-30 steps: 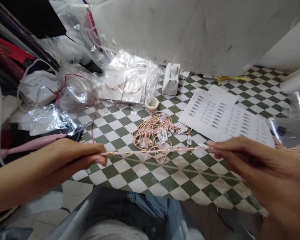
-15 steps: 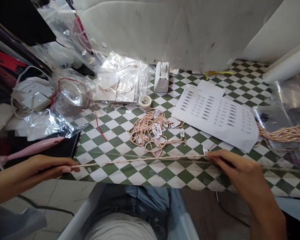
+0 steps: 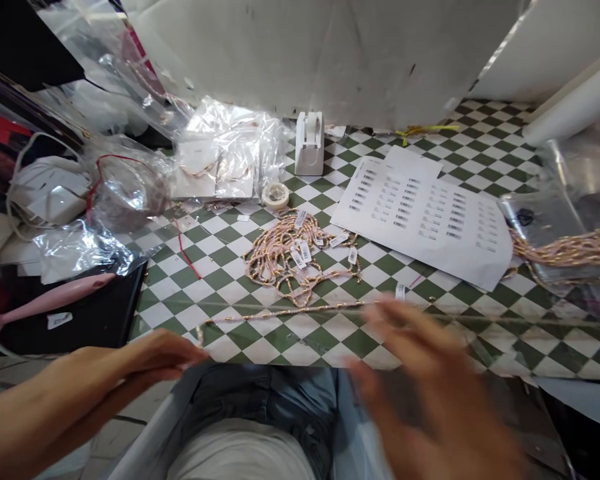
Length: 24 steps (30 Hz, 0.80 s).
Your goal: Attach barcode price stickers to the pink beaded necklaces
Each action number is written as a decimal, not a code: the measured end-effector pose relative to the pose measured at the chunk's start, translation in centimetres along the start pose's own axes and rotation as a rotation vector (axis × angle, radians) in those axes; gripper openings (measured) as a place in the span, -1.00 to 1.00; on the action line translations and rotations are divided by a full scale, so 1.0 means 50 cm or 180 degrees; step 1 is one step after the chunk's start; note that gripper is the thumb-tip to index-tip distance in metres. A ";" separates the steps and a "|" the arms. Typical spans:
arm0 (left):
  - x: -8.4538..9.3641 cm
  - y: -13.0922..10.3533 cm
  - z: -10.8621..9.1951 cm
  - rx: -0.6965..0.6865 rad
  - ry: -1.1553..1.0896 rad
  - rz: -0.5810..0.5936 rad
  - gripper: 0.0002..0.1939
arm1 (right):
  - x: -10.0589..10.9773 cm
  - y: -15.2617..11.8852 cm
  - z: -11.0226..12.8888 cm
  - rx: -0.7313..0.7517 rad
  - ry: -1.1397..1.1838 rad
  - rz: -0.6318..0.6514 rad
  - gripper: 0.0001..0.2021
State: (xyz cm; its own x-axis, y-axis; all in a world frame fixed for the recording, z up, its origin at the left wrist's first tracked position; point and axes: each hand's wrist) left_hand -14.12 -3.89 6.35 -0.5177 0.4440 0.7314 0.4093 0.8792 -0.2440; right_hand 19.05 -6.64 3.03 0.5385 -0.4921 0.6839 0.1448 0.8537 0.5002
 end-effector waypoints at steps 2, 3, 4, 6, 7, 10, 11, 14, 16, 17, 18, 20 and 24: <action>-0.009 0.055 -0.050 -0.0446 -0.0344 0.0469 -0.83 | -0.041 -0.015 0.075 0.0333 0.1323 0.0918 -0.48; -0.015 0.086 -0.072 -0.0569 -0.0535 0.0331 -0.86 | -0.063 -0.020 0.098 0.0303 0.1825 0.1130 -0.42; -0.021 0.116 -0.090 -0.0677 -0.0781 0.0236 -0.89 | -0.082 -0.024 0.109 -0.0012 0.2084 0.1079 -0.43; -0.038 0.170 -0.119 -0.0715 -0.1233 0.0014 -0.88 | -0.109 -0.029 0.105 -0.0648 0.2400 0.0731 -0.50; -0.048 0.192 -0.129 -0.0686 -0.1378 -0.0145 -0.87 | -0.115 -0.030 0.094 -0.0963 0.2471 0.0554 -0.55; -0.078 0.240 -0.151 -0.0364 -0.1729 -0.0104 -0.86 | -0.114 -0.032 0.049 -0.1451 0.2523 0.0194 -0.68; -0.088 0.251 -0.157 -0.0232 -0.1859 0.0062 -0.85 | -0.110 -0.034 0.034 -0.1475 0.2447 0.0063 -0.69; -0.114 0.280 -0.178 0.0111 -0.2232 0.0499 -0.83 | -0.098 -0.045 -0.001 -0.1401 0.1960 -0.0373 -0.71; -0.127 0.299 -0.194 0.0307 -0.2333 0.0640 -0.82 | -0.092 -0.052 -0.018 -0.1322 0.1554 -0.0590 -0.74; -0.134 0.308 -0.203 0.0385 -0.2329 0.0700 -0.82 | -0.089 -0.055 -0.026 -0.1247 0.1354 -0.0677 -0.75; -0.140 0.318 -0.210 0.0438 -0.2305 0.0747 -0.82 | -0.086 -0.057 -0.033 -0.1134 0.1152 -0.0749 -0.74; -0.153 0.334 -0.222 0.0487 -0.2312 0.0871 -0.81 | -0.080 -0.059 -0.046 -0.0838 0.0768 -0.0854 -0.69; -0.180 0.355 -0.235 0.0590 -0.2547 0.1155 -0.77 | -0.072 -0.058 -0.070 -0.0618 0.0452 -0.1001 -0.66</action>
State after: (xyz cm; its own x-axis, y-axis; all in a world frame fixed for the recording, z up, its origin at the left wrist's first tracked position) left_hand 6.64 5.68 2.90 -0.7773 0.6266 -0.0566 0.5575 0.6445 -0.5233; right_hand 19.58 -6.75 -2.71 0.5503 -0.7179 0.4264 0.4679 0.6881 0.5546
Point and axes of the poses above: each hand's wrist, its own y-axis towards the middle knuckle, its own x-axis out of the back of the hand, z = x × y, and after that the axes turned 7 degrees about -z, right-handed
